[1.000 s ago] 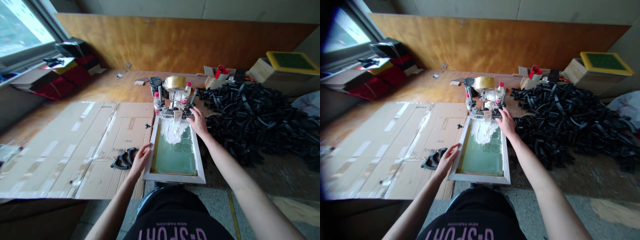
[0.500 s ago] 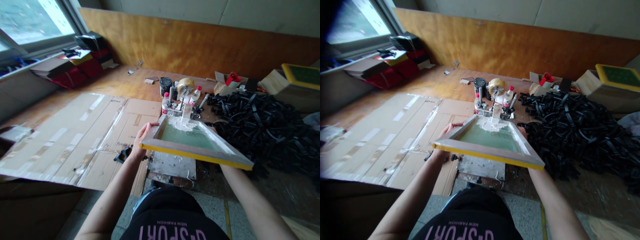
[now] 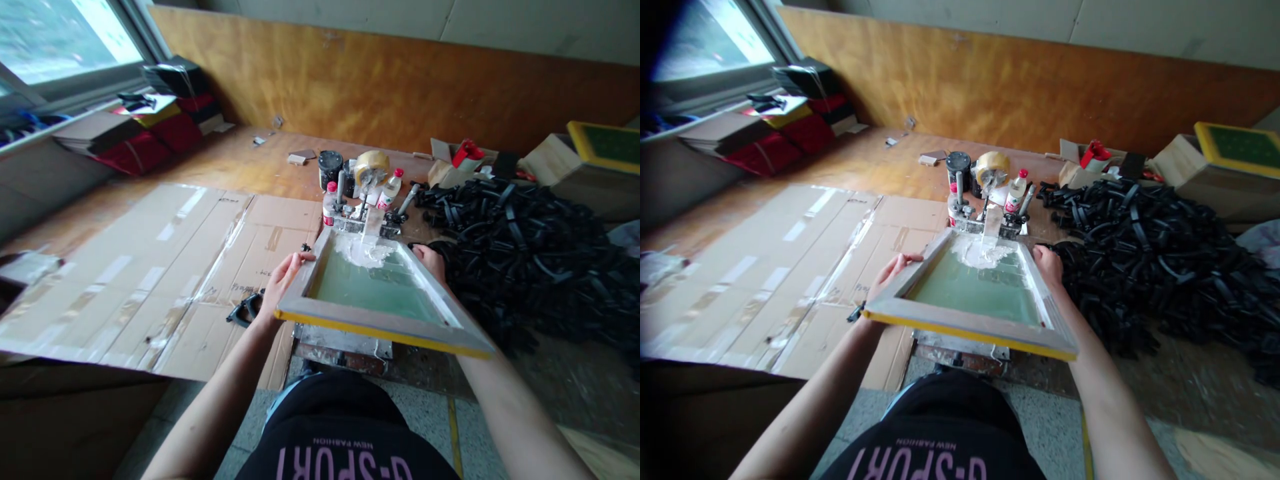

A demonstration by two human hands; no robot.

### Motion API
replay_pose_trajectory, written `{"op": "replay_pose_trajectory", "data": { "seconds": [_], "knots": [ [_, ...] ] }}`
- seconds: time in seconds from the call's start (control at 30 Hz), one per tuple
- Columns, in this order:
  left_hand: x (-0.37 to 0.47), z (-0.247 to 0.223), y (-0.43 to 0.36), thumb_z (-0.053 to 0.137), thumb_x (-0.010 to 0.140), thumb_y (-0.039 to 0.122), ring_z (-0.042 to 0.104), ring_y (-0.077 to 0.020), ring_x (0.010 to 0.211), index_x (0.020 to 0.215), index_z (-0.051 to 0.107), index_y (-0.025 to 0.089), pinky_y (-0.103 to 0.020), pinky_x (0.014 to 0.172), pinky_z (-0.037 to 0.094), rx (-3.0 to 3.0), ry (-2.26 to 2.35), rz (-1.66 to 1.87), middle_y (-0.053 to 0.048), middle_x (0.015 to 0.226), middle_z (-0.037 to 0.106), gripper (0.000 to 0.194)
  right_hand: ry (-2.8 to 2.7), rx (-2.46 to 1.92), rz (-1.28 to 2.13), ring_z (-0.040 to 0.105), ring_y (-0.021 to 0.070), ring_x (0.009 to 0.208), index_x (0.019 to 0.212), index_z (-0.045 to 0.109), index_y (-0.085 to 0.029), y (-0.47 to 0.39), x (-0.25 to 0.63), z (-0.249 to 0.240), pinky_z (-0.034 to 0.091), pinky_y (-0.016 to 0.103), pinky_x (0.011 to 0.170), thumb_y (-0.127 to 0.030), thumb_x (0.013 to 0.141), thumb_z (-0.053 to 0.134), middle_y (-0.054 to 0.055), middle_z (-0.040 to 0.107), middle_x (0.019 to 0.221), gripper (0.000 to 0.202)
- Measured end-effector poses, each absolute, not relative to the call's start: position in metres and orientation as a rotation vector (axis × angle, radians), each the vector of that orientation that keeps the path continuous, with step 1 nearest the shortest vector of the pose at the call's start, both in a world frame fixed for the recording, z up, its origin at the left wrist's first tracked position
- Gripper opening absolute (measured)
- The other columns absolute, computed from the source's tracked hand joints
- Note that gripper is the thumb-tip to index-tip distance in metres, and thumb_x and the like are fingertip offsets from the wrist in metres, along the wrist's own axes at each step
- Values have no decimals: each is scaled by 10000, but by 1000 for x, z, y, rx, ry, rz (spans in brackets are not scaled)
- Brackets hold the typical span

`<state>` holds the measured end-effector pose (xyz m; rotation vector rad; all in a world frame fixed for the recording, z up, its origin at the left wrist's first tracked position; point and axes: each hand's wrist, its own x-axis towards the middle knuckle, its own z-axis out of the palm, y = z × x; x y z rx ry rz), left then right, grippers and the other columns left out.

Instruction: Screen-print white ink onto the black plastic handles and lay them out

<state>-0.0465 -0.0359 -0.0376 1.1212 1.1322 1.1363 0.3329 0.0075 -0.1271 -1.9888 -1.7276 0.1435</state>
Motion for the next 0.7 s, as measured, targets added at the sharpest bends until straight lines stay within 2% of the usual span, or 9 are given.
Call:
{"op": "replay_pose_trajectory", "data": {
  "seconds": [0.1, 0.2, 0.23, 0.3, 0.43, 0.53, 0.7],
  "knots": [
    [-58, -64, -51, 577, 818, 593, 521, -109, 597, 945, 683, 170, -200, 523, 386, 1087, 1197, 924, 3, 736, 619, 454, -1646, -1916, 7, 598, 293, 1095, 1259, 593, -128, 19, 328, -113, 475, 446, 945, -326, 909, 502, 190, 630, 1210, 412],
    [-61, -98, -62, 649, 777, 543, 559, -119, 626, 1177, 631, 195, -200, 549, 415, 1013, 1208, 814, 3, 774, 647, 531, -1841, -1660, -85, 462, 300, 1275, 1366, 482, -162, 35, 287, -104, 398, 449, 1063, -317, 808, 676, 166, 452, 1410, 611],
    [-60, -109, -64, 669, 761, 528, 576, -126, 637, 1272, 578, 203, -207, 563, 431, 986, 1218, 812, -1, 791, 657, 613, -1913, -1620, -87, 455, 302, 1274, 1356, 481, -163, 41, 273, -103, 395, 450, 1064, -296, 793, 696, 164, 448, 1399, 617],
    [-57, -130, -66, 686, 737, 516, 597, -142, 641, 1377, 492, 199, -225, 571, 450, 959, 1257, 824, -9, 791, 666, 740, -2017, -1640, -60, 496, 303, 1198, 1259, 532, -155, 51, 247, -103, 424, 446, 1014, -242, 798, 688, 163, 525, 1277, 494],
    [-54, -154, -64, 667, 736, 531, 603, -151, 640, 1387, 491, 177, -233, 563, 447, 991, 1316, 807, -21, 794, 670, 761, -2184, -1825, 42, 554, 291, 975, 970, 597, -141, 52, 221, -111, 452, 410, 874, -199, 837, 640, 145, 636, 964, 151],
    [-56, -162, -62, 651, 742, 554, 600, -150, 650, 1385, 490, 165, -236, 579, 444, 1006, 1303, 772, -27, 822, 678, 769, -2372, -1694, 75, 544, 264, 921, 857, 598, -152, 28, 218, -114, 439, 370, 822, -159, 853, 594, 125, 638, 888, 9],
    [-58, -167, -61, 646, 748, 563, 620, -160, 706, 1380, 487, 163, -246, 629, 464, 988, 1281, 760, -44, 875, 699, 765, -2643, -1150, 242, 539, 215, 895, 836, 624, -173, -9, 231, -103, 421, 304, 768, -36, 793, 529, 67, 629, 834, 172]
  ]
}}
